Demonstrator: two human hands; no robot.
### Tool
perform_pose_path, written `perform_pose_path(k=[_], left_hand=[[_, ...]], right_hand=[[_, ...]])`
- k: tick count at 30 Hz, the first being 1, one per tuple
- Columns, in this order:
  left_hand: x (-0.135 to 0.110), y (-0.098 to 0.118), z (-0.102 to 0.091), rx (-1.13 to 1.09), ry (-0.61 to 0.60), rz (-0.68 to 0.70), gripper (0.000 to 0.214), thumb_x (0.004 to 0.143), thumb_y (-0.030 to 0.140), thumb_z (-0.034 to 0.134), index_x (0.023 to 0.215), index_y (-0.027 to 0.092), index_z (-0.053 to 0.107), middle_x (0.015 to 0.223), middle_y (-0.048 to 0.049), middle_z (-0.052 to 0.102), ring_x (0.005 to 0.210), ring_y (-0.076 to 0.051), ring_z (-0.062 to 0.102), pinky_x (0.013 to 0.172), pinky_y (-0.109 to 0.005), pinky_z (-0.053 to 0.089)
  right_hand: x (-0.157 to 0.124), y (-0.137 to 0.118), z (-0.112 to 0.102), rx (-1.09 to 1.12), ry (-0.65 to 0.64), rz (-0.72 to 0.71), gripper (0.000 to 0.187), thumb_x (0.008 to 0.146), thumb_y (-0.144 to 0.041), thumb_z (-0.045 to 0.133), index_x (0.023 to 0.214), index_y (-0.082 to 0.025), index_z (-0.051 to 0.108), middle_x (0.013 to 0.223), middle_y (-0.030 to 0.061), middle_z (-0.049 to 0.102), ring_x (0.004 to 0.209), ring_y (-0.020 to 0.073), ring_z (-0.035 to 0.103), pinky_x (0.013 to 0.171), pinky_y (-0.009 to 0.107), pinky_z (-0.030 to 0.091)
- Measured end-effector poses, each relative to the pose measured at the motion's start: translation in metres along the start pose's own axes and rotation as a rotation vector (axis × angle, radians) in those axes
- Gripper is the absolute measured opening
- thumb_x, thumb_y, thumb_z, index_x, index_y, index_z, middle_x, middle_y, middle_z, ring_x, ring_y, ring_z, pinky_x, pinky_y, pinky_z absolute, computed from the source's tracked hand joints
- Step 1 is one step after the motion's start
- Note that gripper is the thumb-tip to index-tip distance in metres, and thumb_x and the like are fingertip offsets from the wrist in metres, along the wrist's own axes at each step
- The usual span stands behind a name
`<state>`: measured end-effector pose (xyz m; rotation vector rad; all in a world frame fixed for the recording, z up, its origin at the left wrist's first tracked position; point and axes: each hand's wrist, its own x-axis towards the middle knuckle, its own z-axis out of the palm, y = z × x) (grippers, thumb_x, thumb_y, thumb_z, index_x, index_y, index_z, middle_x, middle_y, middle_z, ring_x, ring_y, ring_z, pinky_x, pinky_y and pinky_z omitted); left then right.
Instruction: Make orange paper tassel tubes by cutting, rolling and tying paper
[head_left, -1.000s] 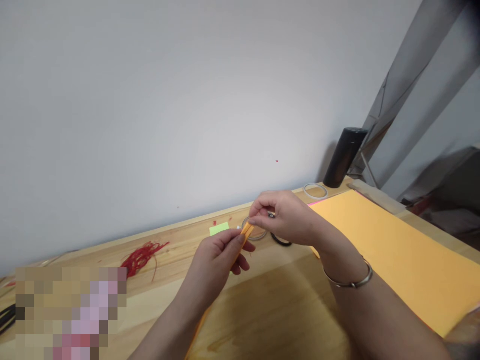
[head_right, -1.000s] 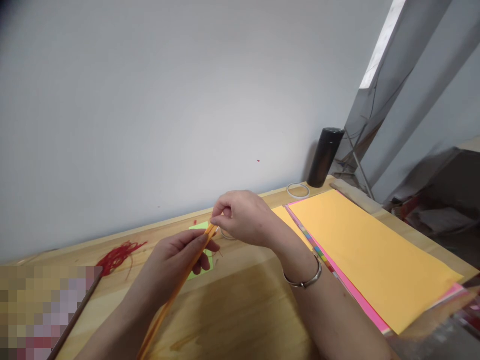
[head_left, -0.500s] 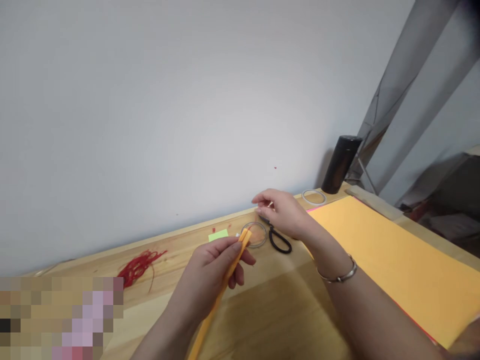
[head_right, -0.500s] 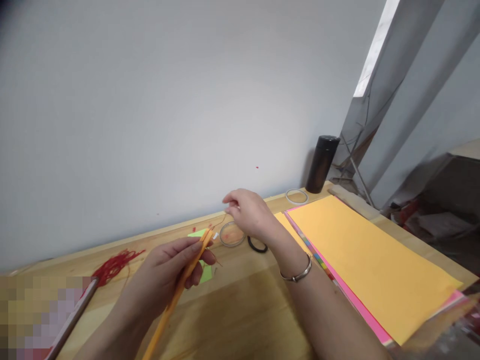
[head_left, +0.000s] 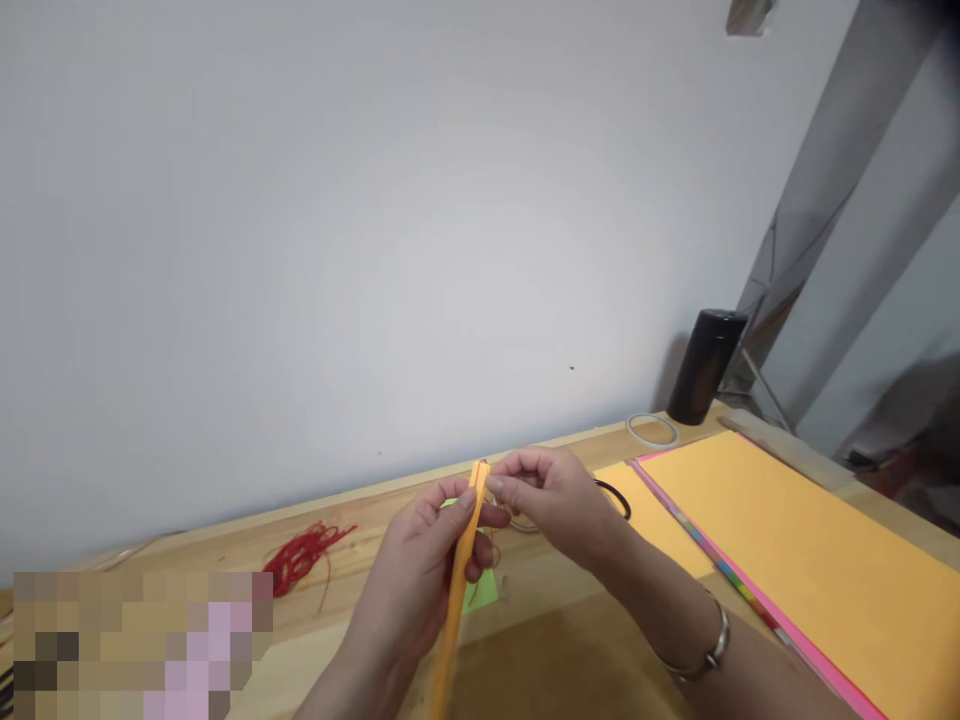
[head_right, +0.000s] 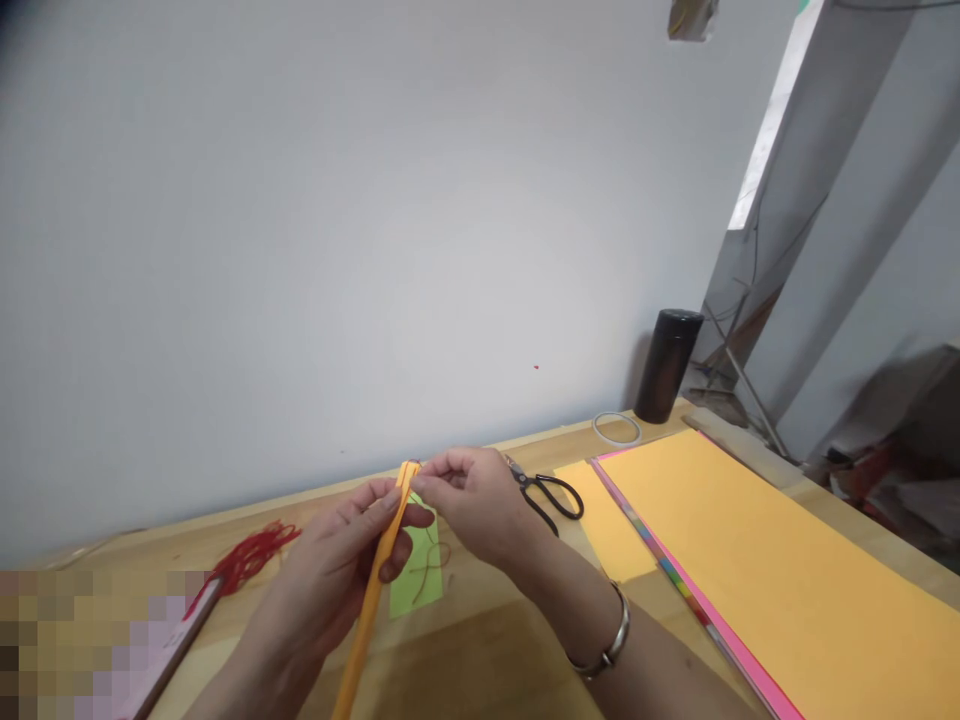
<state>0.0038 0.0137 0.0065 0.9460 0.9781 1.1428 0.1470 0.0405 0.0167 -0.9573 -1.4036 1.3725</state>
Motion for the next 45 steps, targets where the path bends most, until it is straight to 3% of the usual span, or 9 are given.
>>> perform_pose_path(k=[9,36,45], left_hand=[[-0.003,0.002,0.002,-0.029,0.037,0.021,0.022,0.078,0.032,0.061,0.084,0.020,0.044,0.074,-0.0023,0.068,0.044,-0.006,0.051,0.042,-0.018,0.032],[-0.006,0.000,0.008,0.089,0.070,0.080,0.023,0.079,0.035,0.059,0.088,0.021,0.044,0.079,-0.0032,0.068,0.047,-0.008,0.054,0.044,-0.020,0.036],[-0.011,0.005,0.016,0.123,0.160,0.068,0.026,0.075,0.036,0.061,0.091,0.021,0.047,0.056,0.0021,0.063,0.044,-0.009,0.052,0.043,-0.018,0.038]], right_hand=[[0.000,0.000,-0.002,0.042,-0.001,-0.020,0.017,0.070,-0.029,0.064,0.064,-0.014,0.058,0.058,-0.0027,0.055,0.057,0.0091,0.049,0.057,0.023,0.039],[-0.001,-0.001,0.000,0.080,-0.017,0.039,0.015,0.071,-0.026,0.063,0.065,-0.015,0.057,0.059,-0.0001,0.062,0.061,0.0119,0.061,0.059,0.022,0.045],[0.000,0.001,0.000,0.077,-0.026,0.034,0.014,0.071,-0.024,0.064,0.066,-0.014,0.057,0.060,-0.0002,0.063,0.061,0.0108,0.061,0.058,0.021,0.047]])
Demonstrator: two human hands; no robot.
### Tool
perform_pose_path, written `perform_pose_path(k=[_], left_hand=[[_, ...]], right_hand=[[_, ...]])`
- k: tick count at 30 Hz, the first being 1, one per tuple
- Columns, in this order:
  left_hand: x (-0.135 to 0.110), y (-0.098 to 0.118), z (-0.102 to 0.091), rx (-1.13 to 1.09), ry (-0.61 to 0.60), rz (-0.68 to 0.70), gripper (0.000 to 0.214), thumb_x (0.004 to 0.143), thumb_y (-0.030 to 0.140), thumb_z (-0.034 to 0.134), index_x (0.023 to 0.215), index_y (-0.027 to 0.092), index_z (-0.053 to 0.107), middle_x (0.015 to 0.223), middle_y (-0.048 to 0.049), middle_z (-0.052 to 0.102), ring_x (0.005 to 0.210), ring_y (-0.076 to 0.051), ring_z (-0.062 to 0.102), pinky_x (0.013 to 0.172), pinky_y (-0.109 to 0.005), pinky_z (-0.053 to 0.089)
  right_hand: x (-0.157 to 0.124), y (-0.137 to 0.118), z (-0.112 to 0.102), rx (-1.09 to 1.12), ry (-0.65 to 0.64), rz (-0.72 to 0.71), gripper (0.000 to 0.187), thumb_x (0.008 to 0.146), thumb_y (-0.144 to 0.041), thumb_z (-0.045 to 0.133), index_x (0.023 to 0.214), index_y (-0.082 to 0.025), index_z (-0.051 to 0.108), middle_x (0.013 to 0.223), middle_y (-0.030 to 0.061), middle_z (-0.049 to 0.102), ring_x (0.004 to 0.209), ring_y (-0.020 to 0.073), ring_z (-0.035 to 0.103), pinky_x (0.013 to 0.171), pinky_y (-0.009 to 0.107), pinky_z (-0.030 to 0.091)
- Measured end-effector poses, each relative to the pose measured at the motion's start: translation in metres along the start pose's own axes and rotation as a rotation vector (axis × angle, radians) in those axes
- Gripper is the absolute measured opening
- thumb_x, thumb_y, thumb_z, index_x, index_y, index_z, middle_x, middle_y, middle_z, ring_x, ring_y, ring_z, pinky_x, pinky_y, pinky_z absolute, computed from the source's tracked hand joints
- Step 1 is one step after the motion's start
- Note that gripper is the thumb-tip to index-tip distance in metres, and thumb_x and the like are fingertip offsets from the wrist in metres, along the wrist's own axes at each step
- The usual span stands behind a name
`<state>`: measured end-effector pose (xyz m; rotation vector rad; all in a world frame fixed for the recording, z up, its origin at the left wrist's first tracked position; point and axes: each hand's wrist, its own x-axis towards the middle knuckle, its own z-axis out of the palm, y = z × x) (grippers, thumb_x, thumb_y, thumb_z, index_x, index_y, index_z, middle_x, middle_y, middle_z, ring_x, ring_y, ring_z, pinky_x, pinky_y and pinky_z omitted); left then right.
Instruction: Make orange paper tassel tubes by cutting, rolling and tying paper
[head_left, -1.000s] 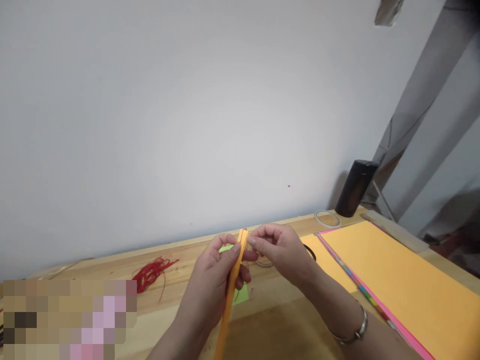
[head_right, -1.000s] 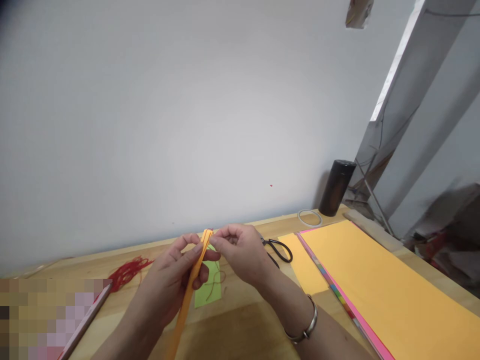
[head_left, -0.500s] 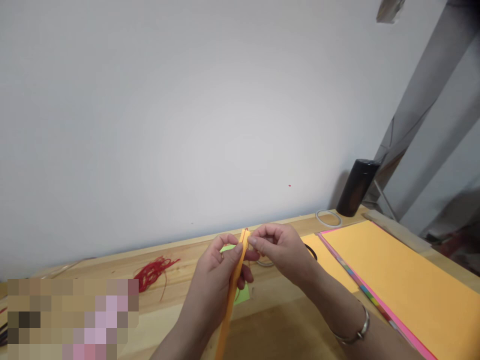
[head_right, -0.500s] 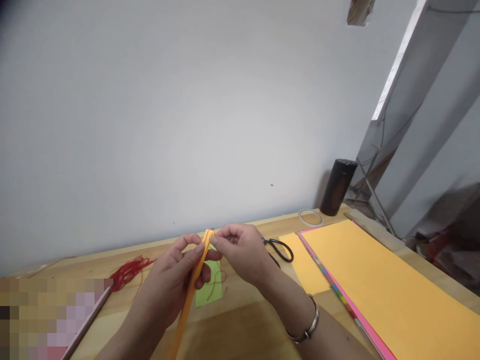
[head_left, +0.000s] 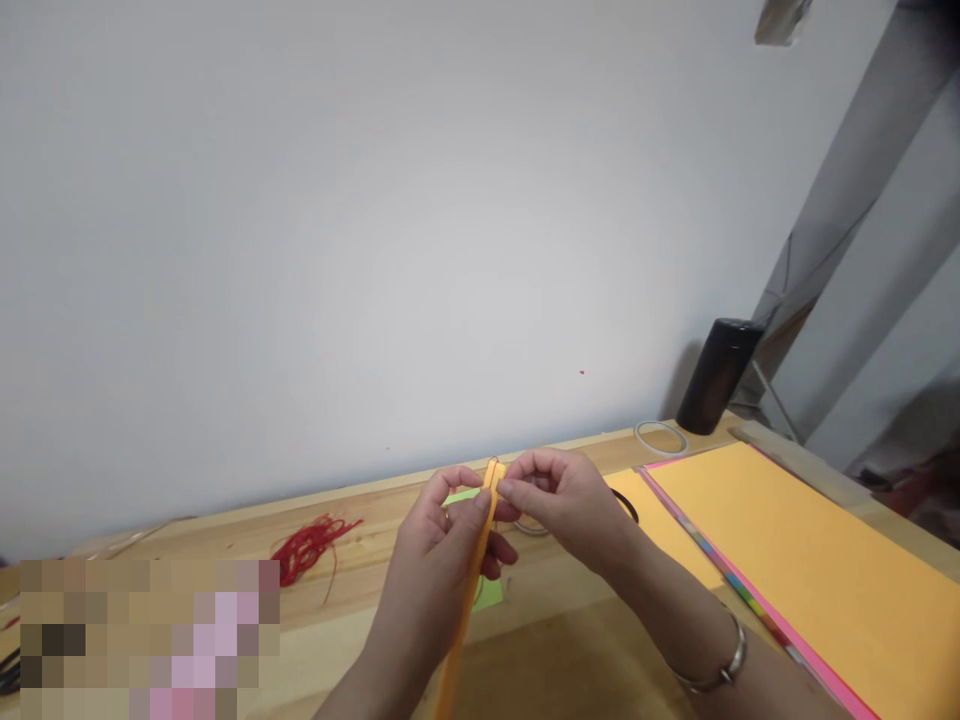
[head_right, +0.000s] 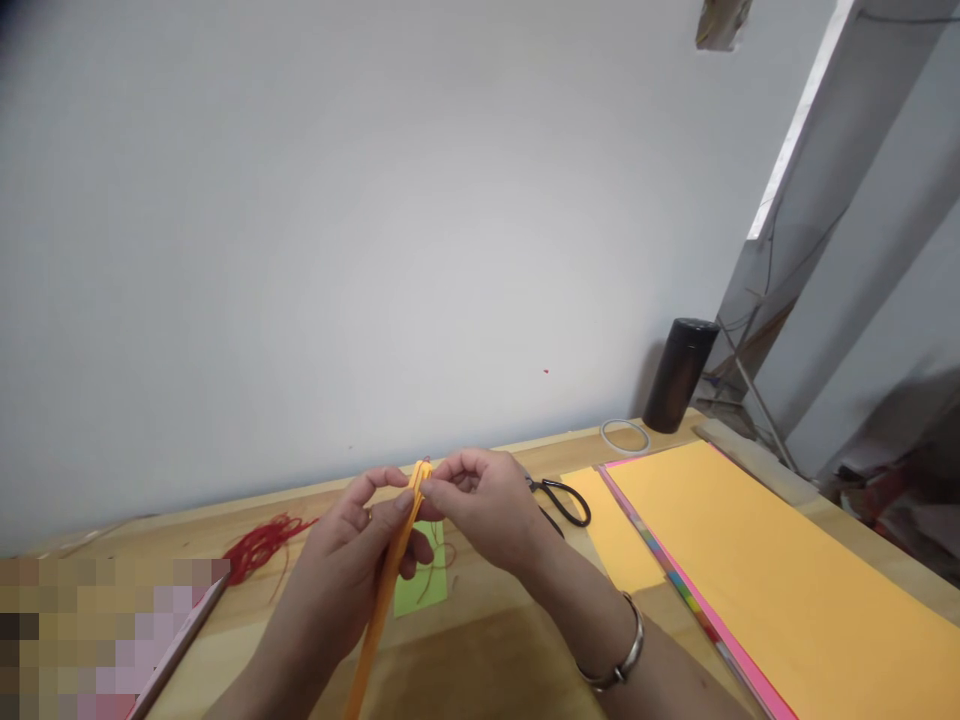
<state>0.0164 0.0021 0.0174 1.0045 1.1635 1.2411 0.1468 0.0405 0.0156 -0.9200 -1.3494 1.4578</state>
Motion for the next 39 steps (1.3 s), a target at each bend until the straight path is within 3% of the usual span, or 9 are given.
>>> perform_pose_path(k=[9,15,22,28,39], left_hand=[[-0.0021,0.0033,0.0012,0.038,0.055,0.001,0.029,0.074,0.036,0.061,0.096,0.021,0.049,0.052,0.0023,0.062,0.044,-0.011,0.055,0.043,-0.019,0.042],[-0.0043,0.0038,0.0023,0.023,0.076,0.039,0.033,0.070,0.038,0.064,0.095,0.020,0.051,0.070,-0.0023,0.068,0.049,-0.013,0.060,0.047,-0.023,0.046],[-0.0047,0.0017,0.0011,0.042,0.049,0.058,0.033,0.072,0.039,0.063,0.095,0.020,0.051,0.070,-0.0026,0.069,0.050,-0.014,0.062,0.047,-0.022,0.046],[-0.0049,0.0034,0.0000,0.078,0.046,0.047,0.030,0.074,0.040,0.062,0.096,0.020,0.053,0.067,-0.0018,0.069,0.060,-0.017,0.067,0.057,-0.025,0.051],[-0.0034,0.0044,0.0009,0.100,0.084,0.083,0.028,0.074,0.037,0.063,0.094,0.017,0.061,0.068,-0.0032,0.070,0.063,-0.017,0.067,0.059,-0.025,0.052]], right_hand=[[0.0020,0.0023,-0.0020,0.005,-0.018,-0.014,0.013,0.070,-0.024,0.065,0.068,-0.014,0.058,0.061,0.0001,0.064,0.063,0.0117,0.062,0.060,0.022,0.047],[0.0025,0.0011,0.0017,0.022,0.007,0.016,0.009,0.069,-0.021,0.065,0.067,-0.014,0.060,0.062,-0.0005,0.063,0.066,0.0126,0.063,0.060,0.022,0.047],[0.0020,0.0009,0.0024,0.074,-0.099,-0.022,0.010,0.073,-0.024,0.063,0.072,-0.016,0.069,0.064,-0.0017,0.063,0.066,0.0093,0.058,0.063,0.020,0.044],[0.0014,0.0034,0.0031,0.102,-0.037,-0.037,0.014,0.070,-0.028,0.068,0.064,-0.016,0.067,0.058,-0.0033,0.058,0.058,0.0075,0.050,0.060,0.020,0.040],[0.0049,0.0098,0.0004,0.057,0.003,-0.071,0.014,0.073,-0.027,0.063,0.071,-0.015,0.068,0.069,0.0009,0.064,0.066,0.0115,0.054,0.065,0.024,0.041]])
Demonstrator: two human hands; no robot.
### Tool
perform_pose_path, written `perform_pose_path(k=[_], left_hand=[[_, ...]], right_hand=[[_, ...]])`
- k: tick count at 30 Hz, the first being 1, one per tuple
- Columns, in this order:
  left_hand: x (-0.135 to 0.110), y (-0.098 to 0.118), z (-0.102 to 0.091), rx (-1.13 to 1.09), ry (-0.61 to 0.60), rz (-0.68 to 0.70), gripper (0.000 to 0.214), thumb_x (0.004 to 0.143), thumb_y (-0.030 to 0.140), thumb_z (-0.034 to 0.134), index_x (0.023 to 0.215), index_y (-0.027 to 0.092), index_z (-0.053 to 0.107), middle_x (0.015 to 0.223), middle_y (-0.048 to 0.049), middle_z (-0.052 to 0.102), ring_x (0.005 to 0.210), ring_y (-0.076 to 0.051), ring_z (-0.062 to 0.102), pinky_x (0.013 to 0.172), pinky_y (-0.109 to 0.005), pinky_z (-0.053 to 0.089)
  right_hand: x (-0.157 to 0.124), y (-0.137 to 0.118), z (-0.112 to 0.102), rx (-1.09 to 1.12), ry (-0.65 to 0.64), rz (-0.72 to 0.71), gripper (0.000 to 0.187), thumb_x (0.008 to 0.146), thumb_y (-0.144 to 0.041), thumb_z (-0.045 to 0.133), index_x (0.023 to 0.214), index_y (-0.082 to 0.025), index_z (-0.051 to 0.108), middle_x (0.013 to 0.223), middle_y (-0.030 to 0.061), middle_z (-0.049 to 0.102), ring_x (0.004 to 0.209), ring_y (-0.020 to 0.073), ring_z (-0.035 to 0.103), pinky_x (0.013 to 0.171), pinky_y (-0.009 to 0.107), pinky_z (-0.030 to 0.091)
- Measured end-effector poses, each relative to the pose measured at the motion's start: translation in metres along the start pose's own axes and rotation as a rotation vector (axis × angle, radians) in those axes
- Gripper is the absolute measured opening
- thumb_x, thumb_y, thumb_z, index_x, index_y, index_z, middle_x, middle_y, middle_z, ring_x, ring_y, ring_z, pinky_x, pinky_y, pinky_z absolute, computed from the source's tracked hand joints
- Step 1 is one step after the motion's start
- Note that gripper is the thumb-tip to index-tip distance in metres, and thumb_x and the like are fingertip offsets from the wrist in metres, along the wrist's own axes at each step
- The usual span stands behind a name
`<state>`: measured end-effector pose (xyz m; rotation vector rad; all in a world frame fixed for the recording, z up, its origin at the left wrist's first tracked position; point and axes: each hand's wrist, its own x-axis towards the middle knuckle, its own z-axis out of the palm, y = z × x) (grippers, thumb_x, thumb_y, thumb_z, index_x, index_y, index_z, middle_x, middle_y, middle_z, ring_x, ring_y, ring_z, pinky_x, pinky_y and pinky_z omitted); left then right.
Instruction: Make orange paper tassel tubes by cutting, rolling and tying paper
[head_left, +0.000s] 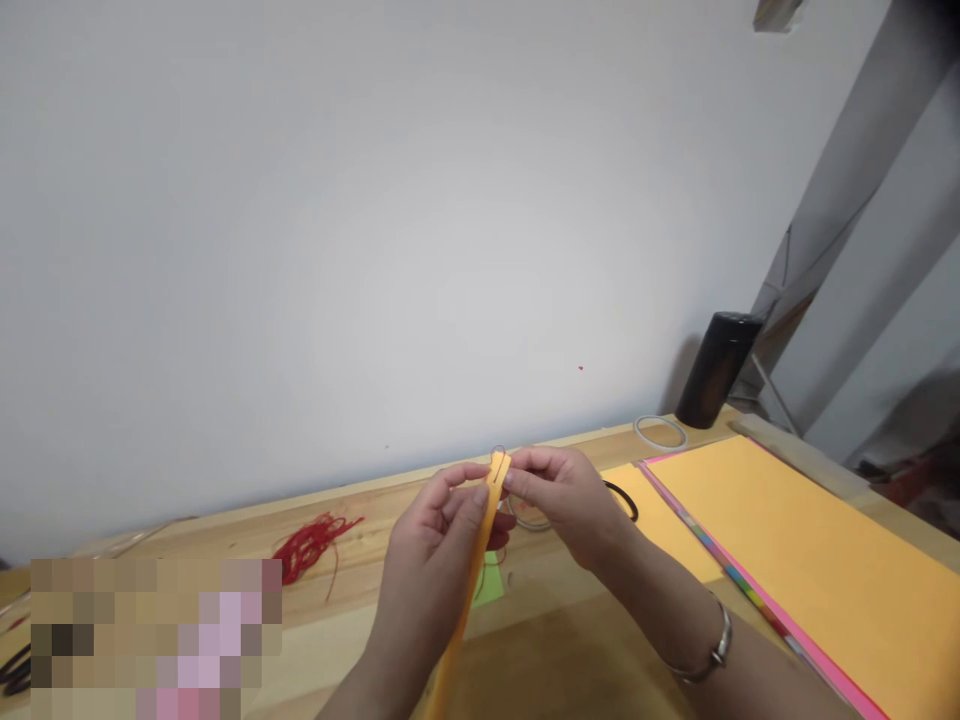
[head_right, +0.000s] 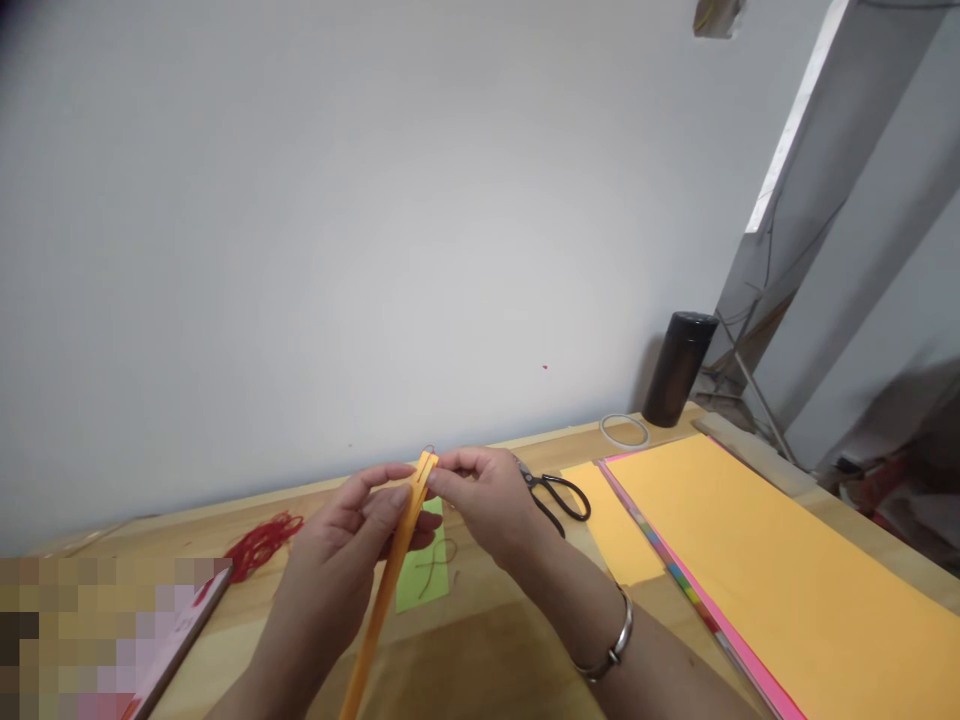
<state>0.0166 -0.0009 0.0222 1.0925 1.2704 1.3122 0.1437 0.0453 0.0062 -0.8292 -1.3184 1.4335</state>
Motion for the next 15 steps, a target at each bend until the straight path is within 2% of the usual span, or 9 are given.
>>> perform_pose_path(k=[6,15], left_hand=[[-0.0012,0.0004,-0.0012,0.007,0.022,0.024,0.027,0.072,0.036,0.065,0.093,0.018,0.064,0.073,-0.0036,0.071,0.066,-0.018,0.067,0.061,-0.025,0.051],[-0.0001,-0.0013,-0.0047,0.016,0.022,0.002,0.036,0.071,0.037,0.066,0.101,0.017,0.064,0.079,-0.0051,0.072,0.071,-0.019,0.068,0.065,-0.027,0.052]], right_hand=[[-0.0008,0.0007,0.0009,-0.025,-0.022,-0.026,0.016,0.074,-0.029,0.062,0.077,-0.016,0.071,0.070,0.0020,0.065,0.074,0.0147,0.058,0.070,0.026,0.044],[0.0003,0.0014,0.0008,-0.048,0.006,-0.033,0.015,0.073,-0.028,0.062,0.074,-0.016,0.070,0.072,0.0016,0.065,0.070,0.0130,0.055,0.068,0.025,0.042]])
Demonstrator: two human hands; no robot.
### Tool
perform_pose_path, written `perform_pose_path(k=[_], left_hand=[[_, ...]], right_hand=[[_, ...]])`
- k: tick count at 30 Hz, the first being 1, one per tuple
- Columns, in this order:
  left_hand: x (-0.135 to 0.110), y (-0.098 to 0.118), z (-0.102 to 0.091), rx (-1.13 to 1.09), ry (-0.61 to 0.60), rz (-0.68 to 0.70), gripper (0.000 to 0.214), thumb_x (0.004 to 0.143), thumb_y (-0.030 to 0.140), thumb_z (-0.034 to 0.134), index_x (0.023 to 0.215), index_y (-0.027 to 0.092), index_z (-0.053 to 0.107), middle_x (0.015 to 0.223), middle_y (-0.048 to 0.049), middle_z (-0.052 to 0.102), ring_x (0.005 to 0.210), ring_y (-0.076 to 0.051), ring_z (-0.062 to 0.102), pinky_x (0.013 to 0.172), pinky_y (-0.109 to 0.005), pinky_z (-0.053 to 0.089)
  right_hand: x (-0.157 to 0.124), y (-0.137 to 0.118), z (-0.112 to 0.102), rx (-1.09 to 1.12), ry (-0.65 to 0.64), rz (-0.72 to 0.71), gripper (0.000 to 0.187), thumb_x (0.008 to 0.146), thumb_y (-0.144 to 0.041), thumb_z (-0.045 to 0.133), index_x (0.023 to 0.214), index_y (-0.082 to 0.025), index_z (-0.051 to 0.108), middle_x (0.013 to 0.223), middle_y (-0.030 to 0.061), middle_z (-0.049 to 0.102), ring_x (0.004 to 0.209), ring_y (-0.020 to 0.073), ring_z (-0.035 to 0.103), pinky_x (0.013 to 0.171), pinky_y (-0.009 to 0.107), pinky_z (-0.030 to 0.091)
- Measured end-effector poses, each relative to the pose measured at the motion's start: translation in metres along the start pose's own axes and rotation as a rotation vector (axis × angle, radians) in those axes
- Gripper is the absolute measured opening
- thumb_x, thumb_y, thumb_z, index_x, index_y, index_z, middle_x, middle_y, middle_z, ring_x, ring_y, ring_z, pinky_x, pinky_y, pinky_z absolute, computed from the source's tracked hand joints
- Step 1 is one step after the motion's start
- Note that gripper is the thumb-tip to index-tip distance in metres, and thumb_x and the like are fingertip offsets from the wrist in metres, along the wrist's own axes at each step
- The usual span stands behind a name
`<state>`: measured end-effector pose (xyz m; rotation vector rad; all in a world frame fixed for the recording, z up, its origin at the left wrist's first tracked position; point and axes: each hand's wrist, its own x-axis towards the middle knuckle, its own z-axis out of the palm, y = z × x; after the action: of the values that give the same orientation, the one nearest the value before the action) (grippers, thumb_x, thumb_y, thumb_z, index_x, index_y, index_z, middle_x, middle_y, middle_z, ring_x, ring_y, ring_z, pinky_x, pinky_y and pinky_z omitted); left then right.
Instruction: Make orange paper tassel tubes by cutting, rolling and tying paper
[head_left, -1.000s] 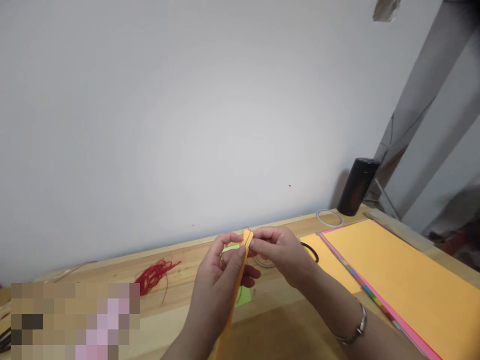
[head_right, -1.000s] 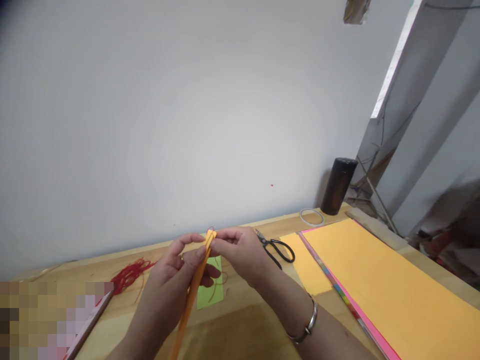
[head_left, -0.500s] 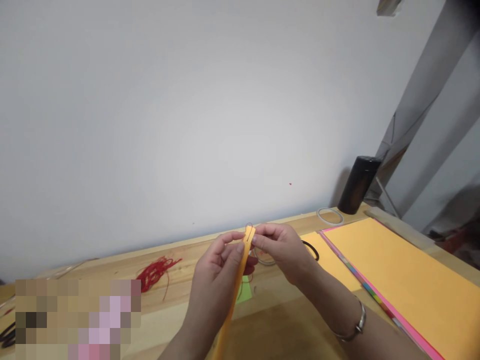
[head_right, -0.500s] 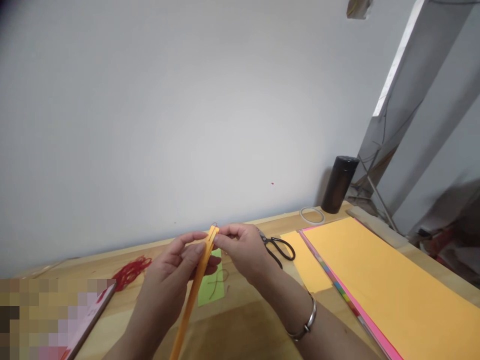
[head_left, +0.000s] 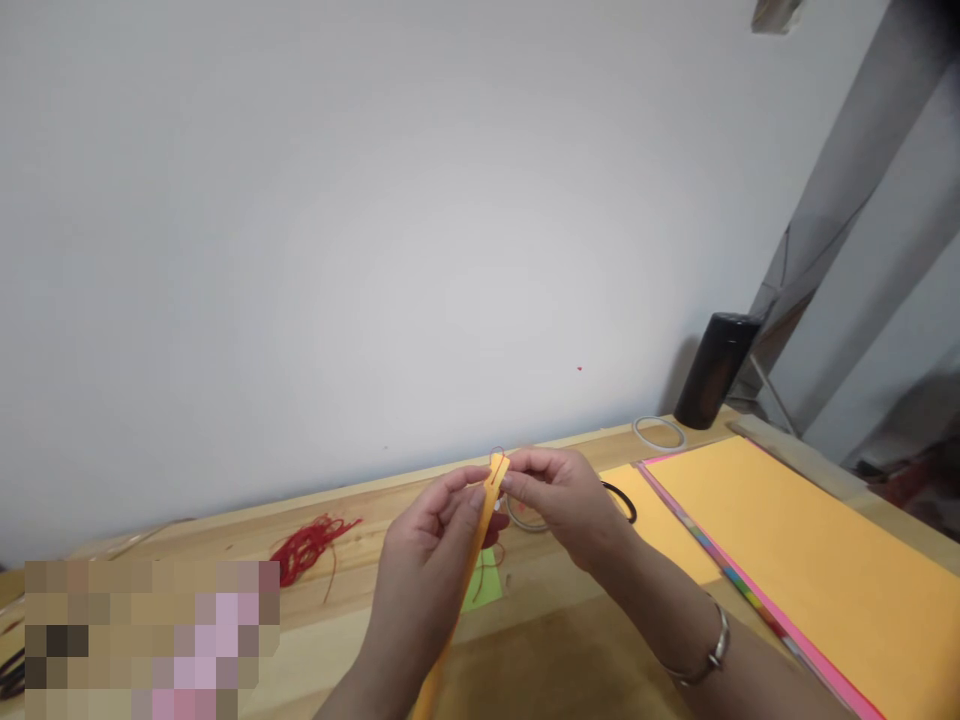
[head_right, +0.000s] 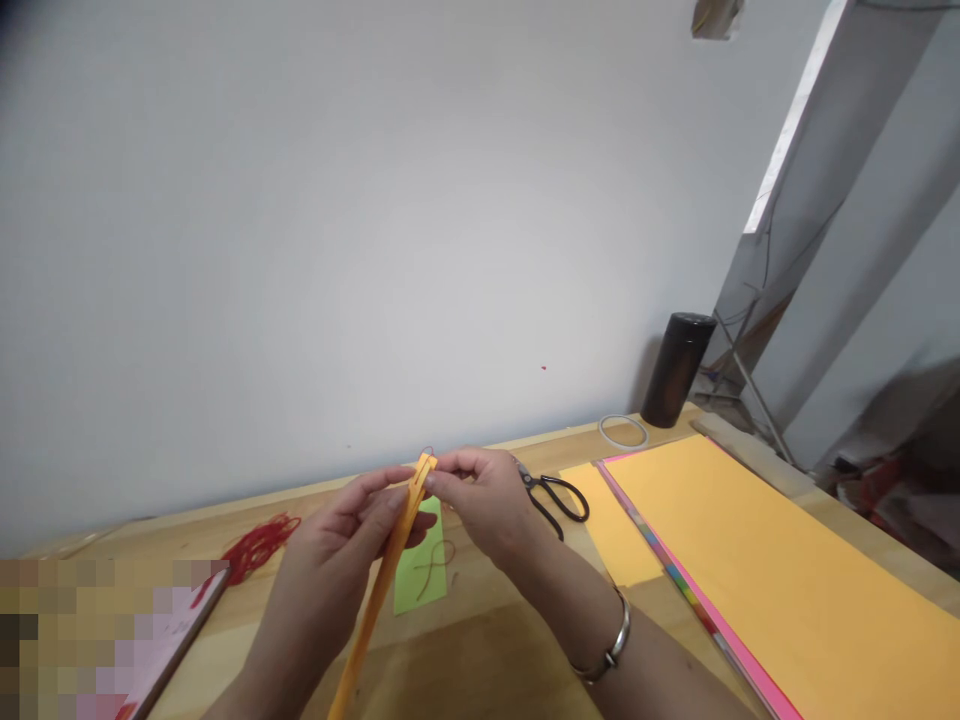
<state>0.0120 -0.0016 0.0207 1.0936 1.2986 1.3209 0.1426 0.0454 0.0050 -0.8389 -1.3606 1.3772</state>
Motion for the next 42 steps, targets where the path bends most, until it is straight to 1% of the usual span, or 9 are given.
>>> perform_pose_path(k=[5,9,15,19,26,30,33,38,42], left_hand=[[0.0012,-0.0032,-0.0005,0.031,0.005,0.035,0.035,0.074,0.036,0.063,0.104,0.018,0.064,0.080,-0.0053,0.072,0.076,-0.020,0.068,0.064,-0.027,0.052],[0.0005,-0.0033,0.0013,0.057,0.025,0.045,0.031,0.075,0.034,0.062,0.102,0.018,0.065,0.074,-0.0046,0.072,0.069,-0.020,0.068,0.056,-0.026,0.051],[-0.0016,-0.0012,0.0032,0.051,0.084,0.038,0.025,0.075,0.033,0.062,0.095,0.019,0.068,0.069,-0.0038,0.072,0.067,-0.019,0.067,0.054,-0.024,0.050],[-0.0013,-0.0017,0.0030,0.042,0.098,0.033,0.027,0.071,0.034,0.066,0.093,0.019,0.070,0.071,-0.0045,0.072,0.067,-0.021,0.068,0.056,-0.026,0.051],[-0.0009,-0.0007,0.0035,0.042,0.077,0.063,0.027,0.072,0.035,0.065,0.094,0.019,0.069,0.074,-0.0043,0.073,0.070,-0.020,0.068,0.063,-0.027,0.052],[0.0017,0.0009,0.0010,-0.032,0.021,0.009,0.028,0.070,0.035,0.067,0.093,0.018,0.068,0.075,-0.0048,0.072,0.070,-0.020,0.068,0.064,-0.028,0.052],[0.0046,0.0008,-0.0013,-0.089,-0.044,-0.043,0.030,0.069,0.034,0.068,0.095,0.018,0.067,0.074,-0.0046,0.071,0.069,-0.017,0.067,0.066,-0.027,0.051],[0.0063,-0.0013,-0.0005,-0.139,0.032,-0.019,0.028,0.068,0.033,0.069,0.092,0.017,0.065,0.073,-0.0034,0.070,0.066,-0.016,0.066,0.063,-0.026,0.052],[0.0056,-0.0007,0.0011,-0.125,0.033,-0.015,0.028,0.070,0.033,0.068,0.092,0.016,0.065,0.073,-0.0035,0.070,0.067,-0.017,0.067,0.066,-0.027,0.053]], right_hand=[[0.0006,0.0014,-0.0004,0.012,-0.016,0.016,0.015,0.073,-0.030,0.062,0.072,-0.016,0.068,0.069,0.0006,0.063,0.067,0.0127,0.055,0.066,0.025,0.042],[-0.0007,0.0005,-0.0005,0.026,-0.048,0.025,0.014,0.074,-0.029,0.061,0.071,-0.016,0.067,0.066,-0.0013,0.060,0.064,0.0109,0.052,0.064,0.023,0.041],[-0.0006,-0.0004,-0.0015,0.062,-0.057,0.015,0.014,0.071,-0.031,0.065,0.070,-0.017,0.070,0.069,0.0000,0.062,0.069,0.0121,0.054,0.067,0.024,0.042],[0.0008,0.0003,-0.0024,0.047,-0.057,-0.003,0.017,0.071,-0.033,0.066,0.077,-0.019,0.073,0.073,0.0010,0.065,0.074,0.0137,0.056,0.071,0.026,0.043],[0.0027,0.0036,-0.0034,0.080,-0.072,0.004,0.018,0.069,-0.033,0.068,0.075,-0.017,0.072,0.074,0.0023,0.067,0.073,0.0135,0.058,0.072,0.028,0.044],[0.0029,0.0058,-0.0015,0.155,0.006,0.047,0.020,0.061,-0.030,0.075,0.070,-0.015,0.064,0.066,-0.0001,0.064,0.064,0.0117,0.058,0.064,0.025,0.046],[0.0015,0.0038,0.0000,0.136,0.086,0.023,0.023,0.057,-0.027,0.077,0.069,-0.016,0.059,0.062,-0.0026,0.061,0.059,0.0104,0.056,0.058,0.023,0.044],[-0.0015,-0.0015,-0.0008,0.029,0.083,-0.067,0.011,0.070,-0.027,0.066,0.072,-0.016,0.065,0.071,0.0013,0.065,0.068,0.0129,0.059,0.066,0.026,0.046],[-0.0021,-0.0006,-0.0025,-0.022,0.065,-0.089,0.014,0.077,-0.029,0.060,0.077,-0.017,0.067,0.074,0.0023,0.067,0.072,0.0140,0.059,0.070,0.028,0.046]])
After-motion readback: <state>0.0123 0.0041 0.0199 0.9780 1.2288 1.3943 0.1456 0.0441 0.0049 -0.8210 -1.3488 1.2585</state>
